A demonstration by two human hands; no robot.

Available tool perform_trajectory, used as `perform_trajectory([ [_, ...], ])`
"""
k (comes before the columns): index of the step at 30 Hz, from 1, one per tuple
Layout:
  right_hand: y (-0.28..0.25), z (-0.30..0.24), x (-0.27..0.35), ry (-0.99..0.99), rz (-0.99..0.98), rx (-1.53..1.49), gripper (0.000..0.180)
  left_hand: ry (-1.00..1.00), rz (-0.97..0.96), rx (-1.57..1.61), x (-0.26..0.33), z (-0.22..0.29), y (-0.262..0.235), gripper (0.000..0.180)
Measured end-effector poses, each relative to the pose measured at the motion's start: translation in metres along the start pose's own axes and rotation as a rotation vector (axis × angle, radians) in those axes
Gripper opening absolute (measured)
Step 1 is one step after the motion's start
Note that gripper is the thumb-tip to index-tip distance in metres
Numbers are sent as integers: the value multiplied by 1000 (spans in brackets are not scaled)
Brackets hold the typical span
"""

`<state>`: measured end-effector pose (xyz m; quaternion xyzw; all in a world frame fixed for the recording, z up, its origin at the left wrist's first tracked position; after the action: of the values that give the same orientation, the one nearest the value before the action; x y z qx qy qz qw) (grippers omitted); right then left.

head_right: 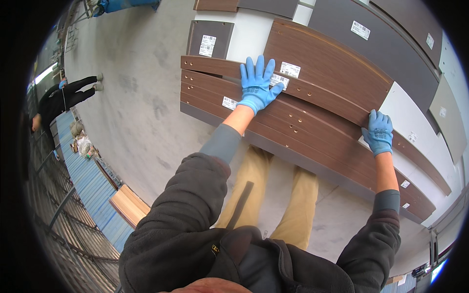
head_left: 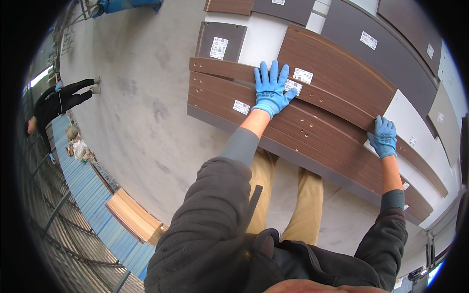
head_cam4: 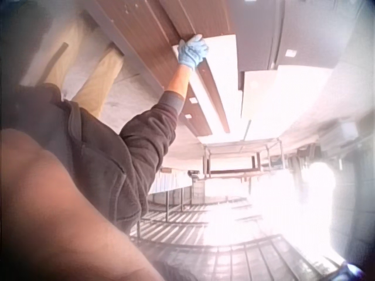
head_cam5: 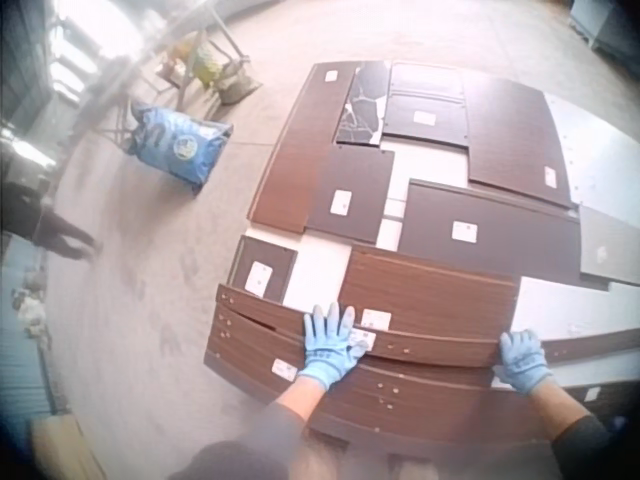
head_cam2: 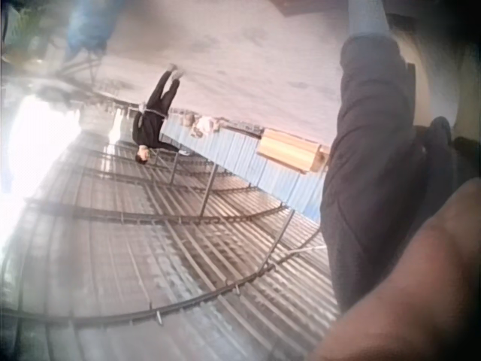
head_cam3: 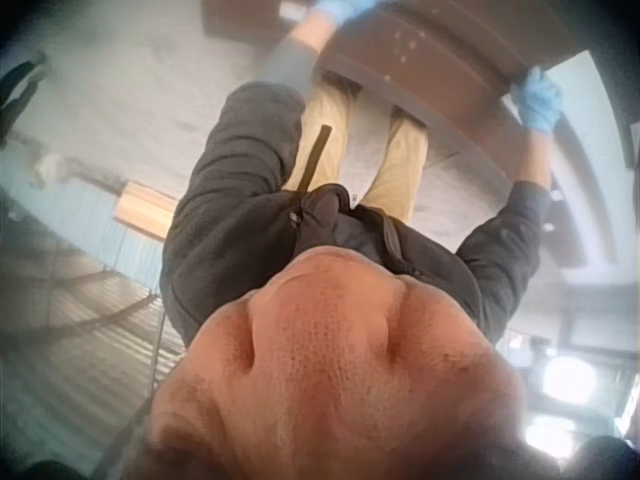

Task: The person wipes a large gray panel with a cloth, then moves to a worktable and handles white and brown cabinet components. They pick up small white panels, place them on the table, and later carry and position long curved brown trim pieces onto a larger white cabinet shell. The person aligns and fits the trim along the curved edge of the cabinet.

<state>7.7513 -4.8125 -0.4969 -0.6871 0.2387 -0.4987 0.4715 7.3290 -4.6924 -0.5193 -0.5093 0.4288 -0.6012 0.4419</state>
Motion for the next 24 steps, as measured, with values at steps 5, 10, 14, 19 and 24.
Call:
perform_trajectory([
  [5,4,-9,7,10,37,-38,79,14,-61,-2,3,-6,13,91],
  [10,7,-19,17,5,45,-26,79,46,-12,-16,7,-4,10,91],
  [14,6,-24,29,17,86,-48,79,34,-81,-51,14,0,14,92],
  [19,9,-27,38,54,112,-79,75,46,-40,-18,20,4,12,91],
  [24,11,-32,37,90,110,-92,72,24,-133,-28,20,2,18,92],
])
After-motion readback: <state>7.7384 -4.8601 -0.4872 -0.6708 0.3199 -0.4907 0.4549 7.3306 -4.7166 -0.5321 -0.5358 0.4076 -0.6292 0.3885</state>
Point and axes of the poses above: each hand's wrist, its own x-axis away from the middle knuckle, its own y-axis out of the palm, z = x × y, the point moved 6 cm from there along -x, towards the middle knuckle, and after that the axes turned 15 degrees about -y, right-handed, at the moved point
